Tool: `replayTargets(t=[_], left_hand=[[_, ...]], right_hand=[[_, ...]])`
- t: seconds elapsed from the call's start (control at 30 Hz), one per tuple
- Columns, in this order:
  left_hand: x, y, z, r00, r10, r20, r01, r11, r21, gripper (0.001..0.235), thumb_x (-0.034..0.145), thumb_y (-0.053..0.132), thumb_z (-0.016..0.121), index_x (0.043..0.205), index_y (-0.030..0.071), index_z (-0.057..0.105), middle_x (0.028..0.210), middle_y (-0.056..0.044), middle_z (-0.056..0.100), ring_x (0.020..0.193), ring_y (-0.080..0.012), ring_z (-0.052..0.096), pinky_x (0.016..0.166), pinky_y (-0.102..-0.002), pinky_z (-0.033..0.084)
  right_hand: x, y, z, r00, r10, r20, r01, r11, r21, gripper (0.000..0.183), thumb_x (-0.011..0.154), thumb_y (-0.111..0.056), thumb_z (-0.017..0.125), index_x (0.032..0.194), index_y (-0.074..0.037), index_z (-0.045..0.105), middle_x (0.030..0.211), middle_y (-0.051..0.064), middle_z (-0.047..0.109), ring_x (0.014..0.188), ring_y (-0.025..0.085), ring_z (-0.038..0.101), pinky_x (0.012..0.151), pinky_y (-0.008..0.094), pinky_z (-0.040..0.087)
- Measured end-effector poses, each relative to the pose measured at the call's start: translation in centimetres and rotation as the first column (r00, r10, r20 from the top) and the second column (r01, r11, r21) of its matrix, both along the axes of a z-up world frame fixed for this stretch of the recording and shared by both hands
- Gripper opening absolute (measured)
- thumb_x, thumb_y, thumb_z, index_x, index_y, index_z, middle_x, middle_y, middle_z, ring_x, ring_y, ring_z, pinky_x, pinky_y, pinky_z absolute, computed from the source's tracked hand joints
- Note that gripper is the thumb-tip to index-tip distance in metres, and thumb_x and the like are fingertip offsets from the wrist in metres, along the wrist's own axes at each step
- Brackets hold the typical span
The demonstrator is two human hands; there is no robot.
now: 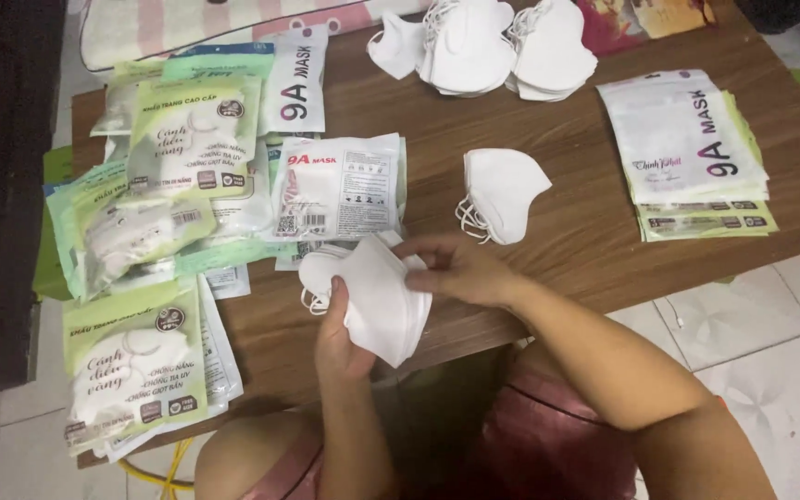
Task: Manually folding and inserting face masks into individual plastic packaging bags.
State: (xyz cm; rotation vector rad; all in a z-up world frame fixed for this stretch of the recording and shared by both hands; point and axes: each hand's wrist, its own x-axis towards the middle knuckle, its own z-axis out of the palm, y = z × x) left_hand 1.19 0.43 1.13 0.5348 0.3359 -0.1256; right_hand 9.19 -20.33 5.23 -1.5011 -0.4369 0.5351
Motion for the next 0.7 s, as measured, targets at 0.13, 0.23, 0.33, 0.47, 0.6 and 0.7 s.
replayTargets(t=[0.13,0.23,0.33,0.47,0.6,0.7], left_hand=[[-0.4,-0.5,1.2,0.995,0.011,-0.096,-0.015,0.999,-0.042,0.051,0.101,0.04,0.055,0.139,0.006,0.06,0.135,-0.016,0.066,0.119,-0.0259,0.064,0.11,-0.047,0.048],[0.0,-0.5,1.1,0.997,-0.001,-0.072,0.0,1.0,-0.016,0.051,0.101,0.041,0.054,0.137,0.006,0.061,0.135,-0.017,0.066,0.117,-0.0261,0.065,0.108,-0.048,0.049],[0.1,-0.3,-0.2,0.996,0.023,-0.086,-0.026,0.999,-0.033,0.05,0.101,0.04,0.055,0.138,0.006,0.06,0.134,-0.017,0.067,0.118,-0.0254,0.065,0.107,-0.047,0.05],[0.3,-0.4,0.3,0.989,0.011,-0.147,-0.014,1.0,-0.019,0.054,0.099,0.042,0.058,0.139,0.006,0.059,0.135,-0.016,0.066,0.119,-0.0264,0.064,0.11,-0.048,0.048],[0.4,-0.6,0.5,0.986,0.021,-0.165,-0.022,1.0,-0.001,0.052,0.098,0.04,0.06,0.138,0.007,0.06,0.133,-0.015,0.067,0.116,-0.0253,0.066,0.109,-0.045,0.049],[0.4,-0.3,-0.5,0.986,0.021,-0.164,-0.025,0.999,-0.023,0.05,0.099,0.04,0.059,0.137,0.007,0.061,0.132,-0.016,0.068,0.115,-0.0254,0.066,0.107,-0.046,0.051]], right_hand=[[0.3,-0.4,-1.1,0.998,0.034,-0.061,-0.035,0.999,-0.015,0.047,0.082,-0.019,0.084,0.127,-0.01,0.071,0.095,0.008,0.073,0.086,0.017,0.066,0.074,0.034,0.066],[0.6,-0.4,-1.2,0.995,0.034,-0.098,-0.03,0.999,0.041,0.052,0.079,-0.014,0.086,0.127,-0.008,0.07,0.096,0.007,0.071,0.086,0.014,0.065,0.075,0.032,0.066],[0.6,-0.3,-1.1,0.993,0.056,-0.105,-0.047,0.995,0.084,0.056,0.075,-0.015,0.089,0.128,-0.009,0.07,0.1,0.008,0.074,0.086,0.014,0.066,0.075,0.032,0.066],[1.0,-0.5,-1.2,0.989,0.089,-0.114,-0.079,0.993,0.091,0.059,0.076,-0.018,0.088,0.13,-0.008,0.068,0.106,0.008,0.075,0.092,0.014,0.066,0.079,0.032,0.065],[1.5,-0.8,-1.5,0.988,0.107,-0.115,-0.098,0.992,0.077,0.056,0.079,-0.016,0.086,0.131,-0.007,0.068,0.11,0.012,0.075,0.095,0.016,0.067,0.08,0.034,0.065],[1.2,-0.4,0.1,0.983,0.13,-0.133,-0.116,0.988,0.105,0.066,0.073,-0.016,0.089,0.133,-0.005,0.066,0.111,0.011,0.075,0.095,0.017,0.067,0.081,0.035,0.064]])
